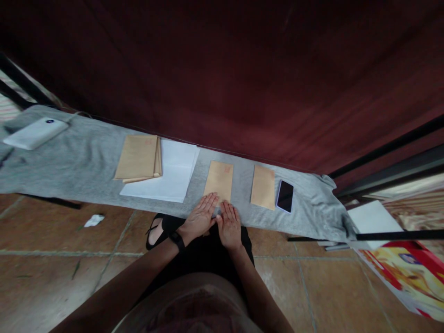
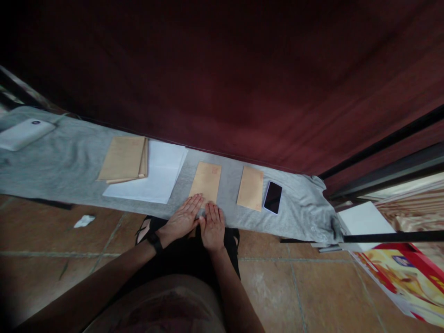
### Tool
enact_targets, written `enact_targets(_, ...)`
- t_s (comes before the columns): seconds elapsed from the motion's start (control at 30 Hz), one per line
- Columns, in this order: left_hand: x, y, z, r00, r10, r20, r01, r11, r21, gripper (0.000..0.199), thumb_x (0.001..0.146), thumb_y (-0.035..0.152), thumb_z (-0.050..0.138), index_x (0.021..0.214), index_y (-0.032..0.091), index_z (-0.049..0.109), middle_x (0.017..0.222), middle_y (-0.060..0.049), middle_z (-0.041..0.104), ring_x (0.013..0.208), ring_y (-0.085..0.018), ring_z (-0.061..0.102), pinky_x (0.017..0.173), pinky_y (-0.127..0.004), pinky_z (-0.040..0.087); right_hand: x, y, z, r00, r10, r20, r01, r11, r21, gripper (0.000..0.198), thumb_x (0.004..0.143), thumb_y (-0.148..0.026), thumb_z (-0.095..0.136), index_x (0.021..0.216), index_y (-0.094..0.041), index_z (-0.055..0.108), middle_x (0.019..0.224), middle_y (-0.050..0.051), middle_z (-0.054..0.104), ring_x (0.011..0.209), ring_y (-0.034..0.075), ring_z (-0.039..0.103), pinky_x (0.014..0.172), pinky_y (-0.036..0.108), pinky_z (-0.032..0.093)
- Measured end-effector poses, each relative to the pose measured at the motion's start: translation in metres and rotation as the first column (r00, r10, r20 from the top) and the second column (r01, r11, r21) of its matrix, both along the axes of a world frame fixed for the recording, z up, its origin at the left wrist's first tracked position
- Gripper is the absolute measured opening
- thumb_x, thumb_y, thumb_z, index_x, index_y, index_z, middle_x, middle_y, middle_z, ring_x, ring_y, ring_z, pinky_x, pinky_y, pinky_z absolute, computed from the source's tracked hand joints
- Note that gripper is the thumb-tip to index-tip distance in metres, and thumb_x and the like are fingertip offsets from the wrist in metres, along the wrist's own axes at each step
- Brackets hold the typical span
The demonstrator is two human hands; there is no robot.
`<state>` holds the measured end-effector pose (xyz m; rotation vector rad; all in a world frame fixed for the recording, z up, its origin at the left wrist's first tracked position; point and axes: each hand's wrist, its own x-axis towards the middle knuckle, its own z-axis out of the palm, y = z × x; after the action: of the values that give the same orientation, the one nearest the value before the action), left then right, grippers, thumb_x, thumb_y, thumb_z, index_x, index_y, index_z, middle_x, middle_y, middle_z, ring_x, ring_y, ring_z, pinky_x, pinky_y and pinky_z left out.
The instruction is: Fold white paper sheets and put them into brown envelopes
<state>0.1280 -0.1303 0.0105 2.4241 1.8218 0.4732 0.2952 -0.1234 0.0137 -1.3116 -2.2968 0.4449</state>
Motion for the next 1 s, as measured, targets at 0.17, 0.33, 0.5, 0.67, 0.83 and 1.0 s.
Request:
enact_targets(0.17, -0.004, -0.001, 0.004, 1.0, 0.015, 0.007, -0.015, 1.0, -0.004, 0.07, 0.094, 0.034, 0.048, 0.157, 0.008, 0.03, 0.163, -0.019, 0.032, 0.154, -0.027, 0.025, 0.126, -0.046, 0.023, 0.001, 0.0, 0.003, 1.0, -0.01, 0.018, 0.01, 1.0, 0.003, 0.051, 0.107, -0.033, 0.04, 0.154, -0.015, 0.041, 0.158, 0.014, 0.041, 0.149, 0.025, 0.036, 0.124, 0.05, 0.023)
enact_targets(0.33, -0.007, -0.001, 0.0, 0.999, 0.033, 0.018, -0.033, 0.999, 0.003, 0.074, 0.096, 0.046, 0.05, 0.156, 0.006, 0.031, 0.163, -0.021, 0.032, 0.154, -0.029, 0.024, 0.126, -0.047, 0.023, 0.008, 0.002, 0.002, 1.0, -0.031, 0.001, 0.031, 0.999, -0.013, 0.05, 0.107, -0.035, 0.038, 0.154, -0.019, 0.042, 0.158, 0.012, 0.043, 0.149, 0.025, 0.036, 0.124, 0.05, 0.021)
enact_targets(0.5, -0.007, -0.002, 0.001, 0.999, 0.039, 0.012, -0.039, 0.999, 0.008, 0.076, 0.096, 0.047, 0.053, 0.156, 0.006, 0.032, 0.163, -0.021, 0.031, 0.154, -0.029, 0.022, 0.126, -0.046, 0.022, 0.018, 0.004, 0.0, 0.999, -0.044, 0.017, 0.045, 0.999, -0.002, 0.051, 0.107, -0.035, 0.037, 0.154, -0.016, 0.042, 0.157, 0.013, 0.045, 0.149, 0.027, 0.036, 0.124, 0.051, 0.021)
enact_targets(0.67, -0.007, -0.002, 0.003, 0.999, 0.032, -0.003, -0.032, 0.999, 0.013, 0.076, 0.095, 0.047, 0.054, 0.154, 0.004, 0.034, 0.163, -0.023, 0.031, 0.154, -0.03, 0.023, 0.126, -0.046, 0.022, 0.022, 0.003, -0.001, 0.998, -0.064, 0.022, 0.064, 0.998, 0.001, 0.05, 0.107, -0.035, 0.037, 0.152, -0.015, 0.045, 0.155, 0.015, 0.047, 0.149, 0.027, 0.036, 0.123, 0.052, 0.021)
enact_targets(0.83, -0.008, -0.002, 0.002, 1.0, 0.023, -0.011, -0.023, 0.999, 0.028, 0.074, 0.097, 0.046, 0.052, 0.155, 0.004, 0.032, 0.163, -0.023, 0.03, 0.154, -0.03, 0.023, 0.125, -0.048, 0.024, 0.015, 0.002, 0.004, 0.998, -0.069, 0.001, 0.068, 0.997, 0.028, 0.051, 0.108, -0.035, 0.036, 0.154, -0.014, 0.041, 0.158, 0.015, 0.042, 0.15, 0.026, 0.035, 0.124, 0.051, 0.021)
enact_targets(1.0, -0.01, -0.002, -0.001, 0.998, 0.011, -0.059, -0.008, 0.999, 0.042, 0.066, 0.099, 0.042, 0.049, 0.156, 0.011, 0.036, 0.164, -0.02, 0.028, 0.154, -0.031, 0.023, 0.125, -0.048, 0.025, 0.003, 0.002, 0.005, 0.999, 0.024, 0.041, -0.027, 0.997, 0.078, 0.05, 0.108, -0.034, 0.038, 0.154, -0.016, 0.041, 0.157, 0.012, 0.044, 0.149, 0.025, 0.037, 0.125, 0.05, 0.023)
